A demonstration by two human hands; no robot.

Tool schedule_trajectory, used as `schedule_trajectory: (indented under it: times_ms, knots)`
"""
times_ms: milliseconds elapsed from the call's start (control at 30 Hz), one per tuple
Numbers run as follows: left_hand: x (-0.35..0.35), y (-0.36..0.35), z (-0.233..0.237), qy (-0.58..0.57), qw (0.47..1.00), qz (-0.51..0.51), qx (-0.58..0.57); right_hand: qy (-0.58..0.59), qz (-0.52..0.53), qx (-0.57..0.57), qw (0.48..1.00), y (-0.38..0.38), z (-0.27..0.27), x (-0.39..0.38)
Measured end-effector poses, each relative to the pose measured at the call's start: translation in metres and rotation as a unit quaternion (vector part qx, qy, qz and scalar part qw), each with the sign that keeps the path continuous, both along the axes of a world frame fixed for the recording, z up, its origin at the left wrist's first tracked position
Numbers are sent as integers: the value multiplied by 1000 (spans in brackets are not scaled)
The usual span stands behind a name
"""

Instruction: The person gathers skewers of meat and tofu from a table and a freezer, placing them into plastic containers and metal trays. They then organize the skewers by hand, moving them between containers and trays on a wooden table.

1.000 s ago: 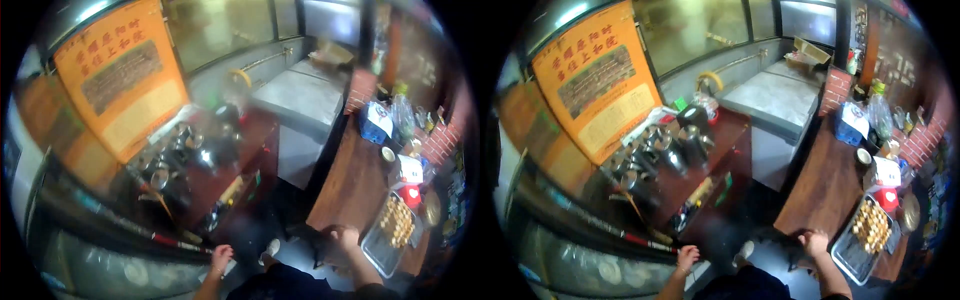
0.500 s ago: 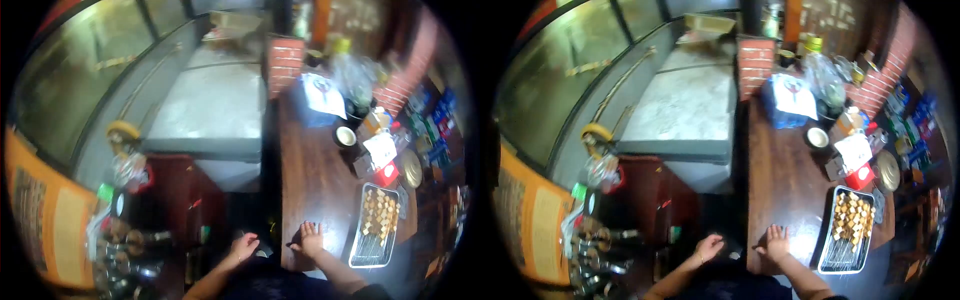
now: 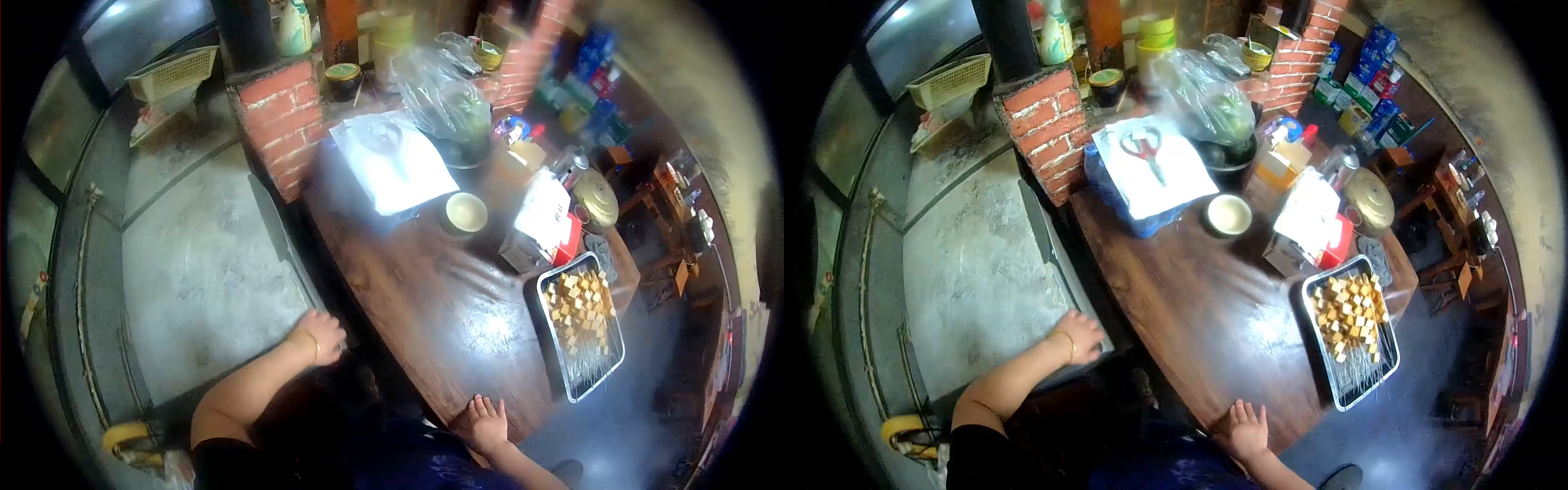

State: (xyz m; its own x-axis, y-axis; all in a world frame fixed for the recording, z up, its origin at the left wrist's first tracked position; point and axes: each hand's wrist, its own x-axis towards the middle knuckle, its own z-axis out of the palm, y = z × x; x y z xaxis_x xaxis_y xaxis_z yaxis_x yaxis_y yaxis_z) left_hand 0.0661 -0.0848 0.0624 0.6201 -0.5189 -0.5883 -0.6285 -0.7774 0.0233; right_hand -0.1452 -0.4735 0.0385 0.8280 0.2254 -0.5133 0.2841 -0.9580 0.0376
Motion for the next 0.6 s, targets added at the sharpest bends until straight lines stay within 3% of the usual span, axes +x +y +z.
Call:
schedule_trajectory:
  times_ms: [200, 233, 333, 367, 400, 467, 600]
  knots:
    - [15, -8, -17, 112, 988, -88, 59, -1, -70, 35, 997, 8, -22, 2]
    - [15, -13, -15, 133, 985, -90, 60, -33, -92, 15, 995, 10, -19, 5]
    - [10, -15, 6, 171, 975, -110, 87, 40, -190, 119, 974, -4, -4, 22]
    - [3, -7, 19, 154, 979, -111, 67, 32, -192, 105, 975, -7, -4, 29]
    - [-13, 0, 49, 136, 985, -98, 48, 68, -175, 81, 979, 2, 18, 45]
    - [-31, 10, 124, 96, 993, -72, 15, -1, -116, 107, 987, -2, 17, 58]
    - [-78, 69, 278, -81, 980, 9, -180, -94, -31, 231, 968, 18, 27, 100]
